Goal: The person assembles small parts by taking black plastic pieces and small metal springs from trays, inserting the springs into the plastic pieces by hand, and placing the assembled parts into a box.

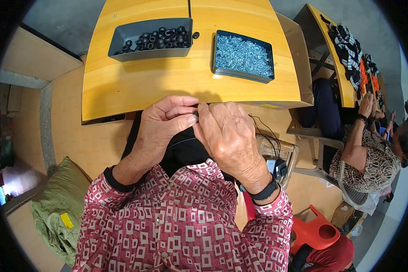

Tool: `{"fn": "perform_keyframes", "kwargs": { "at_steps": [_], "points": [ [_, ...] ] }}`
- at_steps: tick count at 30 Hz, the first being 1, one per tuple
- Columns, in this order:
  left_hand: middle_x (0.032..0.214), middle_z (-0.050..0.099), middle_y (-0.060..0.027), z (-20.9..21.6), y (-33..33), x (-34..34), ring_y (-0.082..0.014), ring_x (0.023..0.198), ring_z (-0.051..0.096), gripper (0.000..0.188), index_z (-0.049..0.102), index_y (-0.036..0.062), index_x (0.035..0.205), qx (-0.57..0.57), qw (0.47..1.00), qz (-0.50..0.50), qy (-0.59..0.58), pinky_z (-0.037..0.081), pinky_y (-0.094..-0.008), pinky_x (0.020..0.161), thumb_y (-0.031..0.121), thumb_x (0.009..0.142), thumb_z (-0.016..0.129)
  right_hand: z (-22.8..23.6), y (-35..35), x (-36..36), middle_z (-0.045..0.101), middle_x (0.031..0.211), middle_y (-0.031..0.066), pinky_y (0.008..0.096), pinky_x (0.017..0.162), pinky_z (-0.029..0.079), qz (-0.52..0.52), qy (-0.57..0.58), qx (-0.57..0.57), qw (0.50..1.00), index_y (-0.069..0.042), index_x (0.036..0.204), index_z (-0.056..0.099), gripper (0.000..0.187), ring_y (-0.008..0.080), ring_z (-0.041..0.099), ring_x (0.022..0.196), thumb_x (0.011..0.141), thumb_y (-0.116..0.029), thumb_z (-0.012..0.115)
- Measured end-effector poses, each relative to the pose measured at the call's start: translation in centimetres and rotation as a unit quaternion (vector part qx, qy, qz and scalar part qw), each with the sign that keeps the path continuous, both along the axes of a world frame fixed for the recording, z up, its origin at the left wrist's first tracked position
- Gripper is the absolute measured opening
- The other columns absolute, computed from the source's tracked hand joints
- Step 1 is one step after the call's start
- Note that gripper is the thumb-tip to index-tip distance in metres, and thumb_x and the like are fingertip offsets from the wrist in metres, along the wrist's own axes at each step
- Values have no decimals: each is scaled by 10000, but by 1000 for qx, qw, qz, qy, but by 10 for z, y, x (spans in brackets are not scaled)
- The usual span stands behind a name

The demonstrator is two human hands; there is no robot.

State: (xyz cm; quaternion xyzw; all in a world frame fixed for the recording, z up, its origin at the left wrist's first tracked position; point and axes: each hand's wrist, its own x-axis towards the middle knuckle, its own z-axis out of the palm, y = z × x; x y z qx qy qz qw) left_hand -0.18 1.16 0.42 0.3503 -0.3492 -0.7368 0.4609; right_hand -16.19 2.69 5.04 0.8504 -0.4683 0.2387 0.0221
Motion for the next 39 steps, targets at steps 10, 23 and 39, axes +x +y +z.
{"fn": "perform_keyframes", "kwargs": {
  "at_steps": [10, 23, 39],
  "points": [
    [998, 660, -107, -6, 1, -2, -112, 920, 613, 345, 562, -19, 1159, 66, 995, -14, 69, 480, -226, 838, 26, 834, 669, -21, -2, -10, 622, 818, 88, 322, 624, 492, 19, -190, 53, 980, 18, 1019, 647, 383, 223, 591, 700, 669, -48, 787],
    [1011, 657, -102, 0, 4, 0, -132, 934, 626, 342, 566, -10, 1155, 54, 996, -42, 58, 494, -243, 869, -4, 828, 666, -11, -7, -18, 592, 723, 76, 308, 570, 482, 79, -78, -45, 993, 17, 937, 654, 349, 211, 585, 627, 652, -103, 816],
    [1034, 659, -81, 10, -2, 8, -114, 952, 615, 333, 572, -13, 1191, 21, 995, -79, 61, 486, -236, 875, 40, 868, 627, -18, -6, -14, 550, 670, 75, 313, 551, 480, 49, -110, -52, 991, 20, 951, 650, 339, 213, 578, 595, 656, -55, 796]
  ]
}}
